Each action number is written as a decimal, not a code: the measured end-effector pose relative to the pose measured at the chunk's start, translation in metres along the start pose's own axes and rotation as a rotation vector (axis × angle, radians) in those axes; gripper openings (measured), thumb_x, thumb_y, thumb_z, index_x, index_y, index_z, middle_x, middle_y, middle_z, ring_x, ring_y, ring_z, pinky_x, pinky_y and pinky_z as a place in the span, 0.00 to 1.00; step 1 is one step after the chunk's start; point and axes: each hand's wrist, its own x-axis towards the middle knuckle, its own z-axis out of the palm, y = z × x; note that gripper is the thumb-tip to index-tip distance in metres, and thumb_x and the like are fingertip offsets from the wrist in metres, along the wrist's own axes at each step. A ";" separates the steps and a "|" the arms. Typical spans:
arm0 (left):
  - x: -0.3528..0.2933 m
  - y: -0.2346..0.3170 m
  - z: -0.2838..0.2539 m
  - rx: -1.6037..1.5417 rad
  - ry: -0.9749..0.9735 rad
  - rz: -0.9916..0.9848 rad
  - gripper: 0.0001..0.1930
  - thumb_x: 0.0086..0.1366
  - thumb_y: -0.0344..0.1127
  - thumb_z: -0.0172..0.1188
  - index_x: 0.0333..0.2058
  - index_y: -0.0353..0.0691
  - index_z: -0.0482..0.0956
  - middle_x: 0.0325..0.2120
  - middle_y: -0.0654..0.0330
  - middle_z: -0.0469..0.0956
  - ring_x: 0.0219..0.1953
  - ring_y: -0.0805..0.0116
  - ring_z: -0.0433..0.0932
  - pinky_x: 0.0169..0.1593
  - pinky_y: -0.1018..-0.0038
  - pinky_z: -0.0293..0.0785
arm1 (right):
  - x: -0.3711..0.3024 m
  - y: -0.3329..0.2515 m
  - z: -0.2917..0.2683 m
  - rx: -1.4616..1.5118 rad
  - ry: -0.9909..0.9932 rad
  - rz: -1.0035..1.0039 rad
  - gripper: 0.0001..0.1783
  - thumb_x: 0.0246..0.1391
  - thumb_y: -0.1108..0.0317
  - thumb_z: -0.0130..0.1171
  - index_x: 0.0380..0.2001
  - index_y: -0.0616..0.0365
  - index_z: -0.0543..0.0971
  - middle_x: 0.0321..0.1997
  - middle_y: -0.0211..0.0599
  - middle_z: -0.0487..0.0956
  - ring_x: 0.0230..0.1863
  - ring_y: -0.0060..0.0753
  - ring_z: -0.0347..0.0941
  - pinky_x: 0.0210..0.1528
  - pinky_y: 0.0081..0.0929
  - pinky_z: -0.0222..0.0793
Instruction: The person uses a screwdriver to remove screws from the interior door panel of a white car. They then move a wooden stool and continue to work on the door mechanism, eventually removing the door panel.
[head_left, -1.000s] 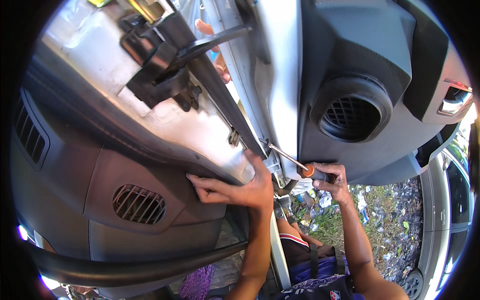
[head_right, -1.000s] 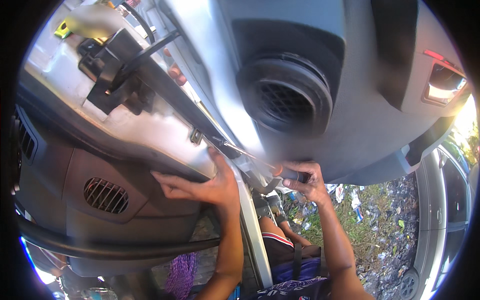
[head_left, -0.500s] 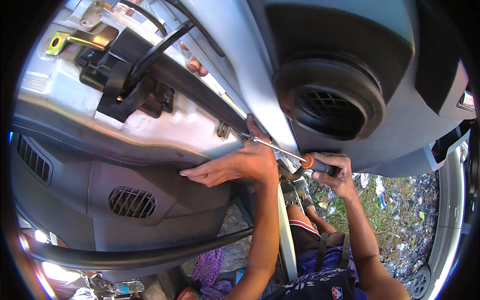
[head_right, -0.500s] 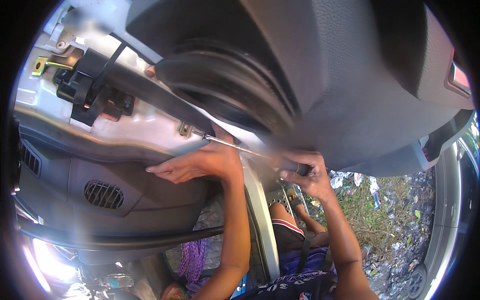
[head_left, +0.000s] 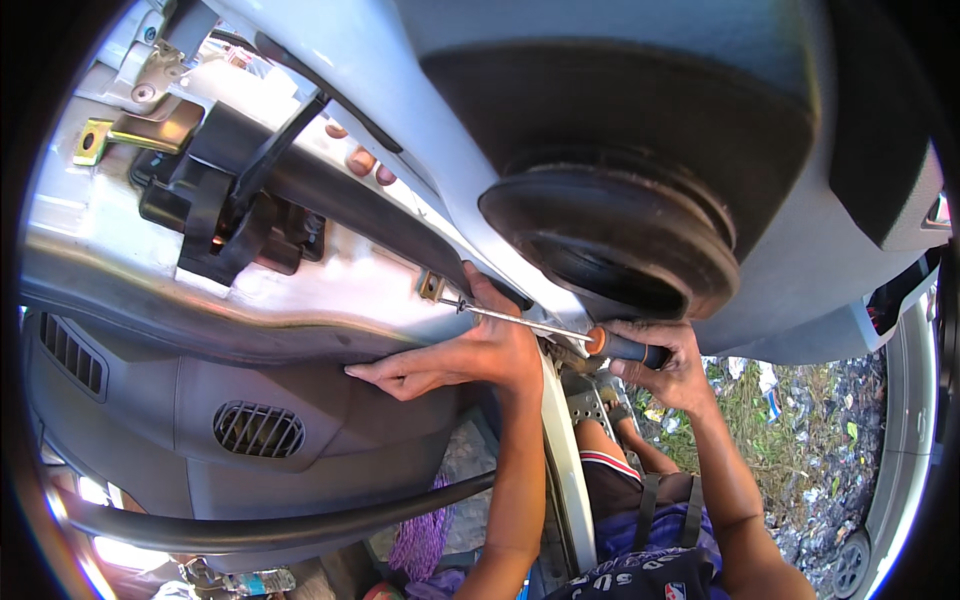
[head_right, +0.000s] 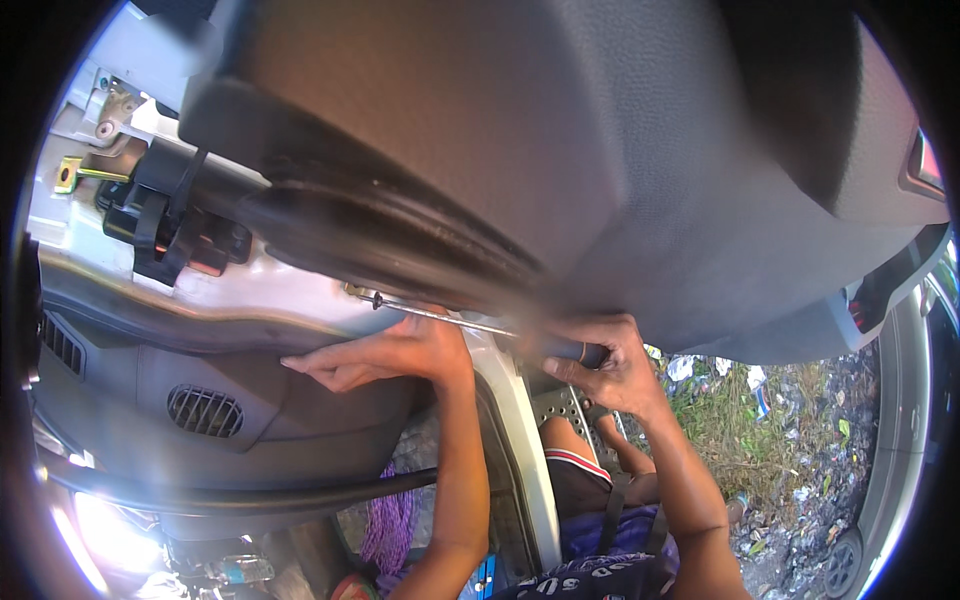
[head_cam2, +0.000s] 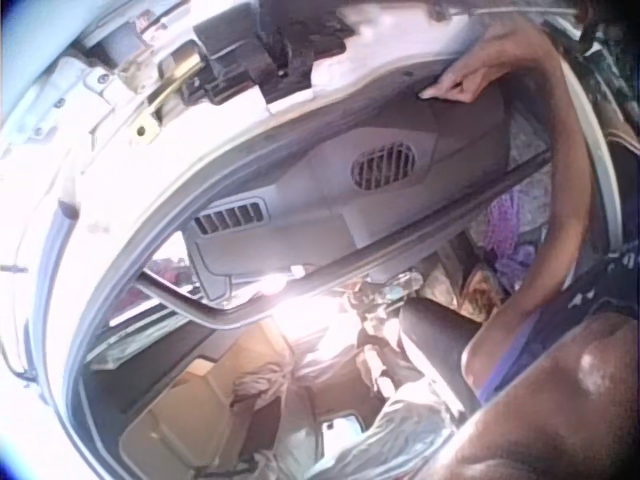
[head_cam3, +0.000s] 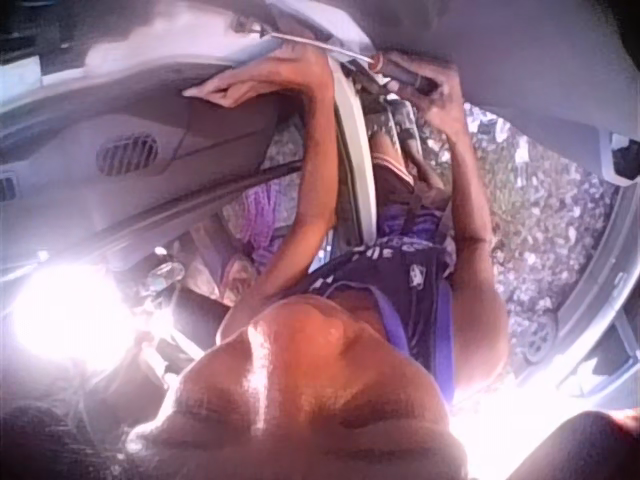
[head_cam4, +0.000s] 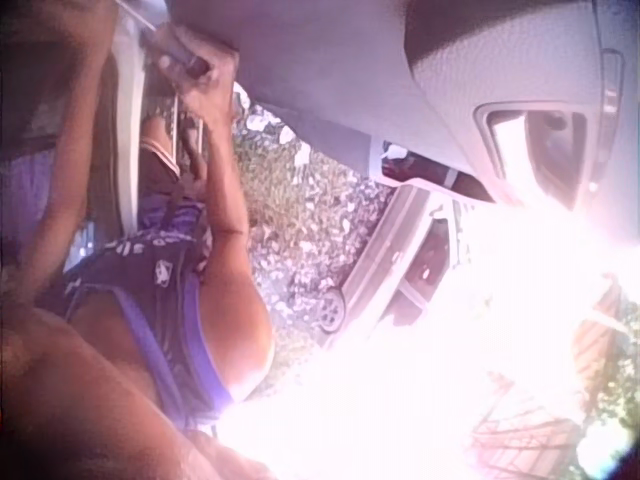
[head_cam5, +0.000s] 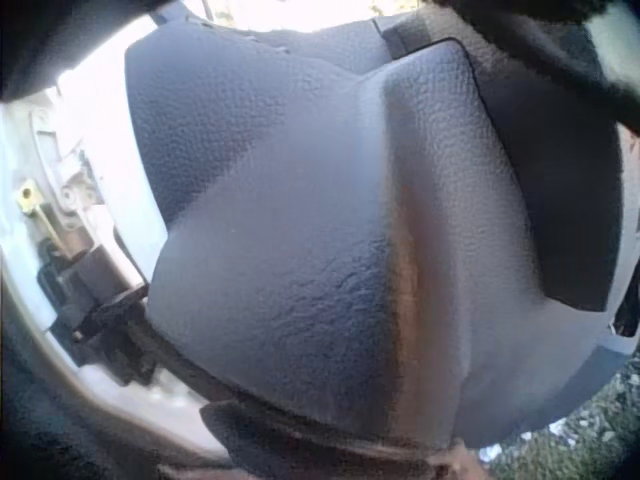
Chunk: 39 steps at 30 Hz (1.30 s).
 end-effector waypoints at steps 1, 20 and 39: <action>0.001 0.001 -0.001 -0.003 -0.003 0.003 0.68 0.58 0.59 0.70 0.72 0.27 0.25 0.69 0.19 0.33 0.65 0.32 0.50 0.62 0.40 0.47 | -0.001 -0.002 0.000 -0.009 -0.011 0.017 0.17 0.46 0.78 0.72 0.43 0.66 0.85 0.37 0.43 0.87 0.30 0.25 0.79 0.34 0.26 0.75; 0.015 0.013 -0.009 -0.293 -0.048 -0.307 0.58 0.66 0.49 0.66 0.69 0.16 0.30 0.57 0.32 0.48 0.61 0.42 0.51 0.63 0.46 0.49 | -0.007 -0.012 -0.010 0.019 0.050 0.052 0.23 0.48 0.77 0.72 0.49 0.70 0.82 0.40 0.44 0.85 0.36 0.26 0.79 0.39 0.23 0.73; 0.022 0.025 -0.012 -0.517 0.090 -0.494 0.58 0.60 0.48 0.71 0.71 0.21 0.38 0.54 0.39 0.50 0.62 0.44 0.52 0.63 0.48 0.55 | 0.003 -0.064 -0.009 -0.462 0.078 -0.093 0.16 0.44 0.72 0.74 0.39 0.64 0.86 0.35 0.49 0.85 0.31 0.41 0.82 0.35 0.30 0.75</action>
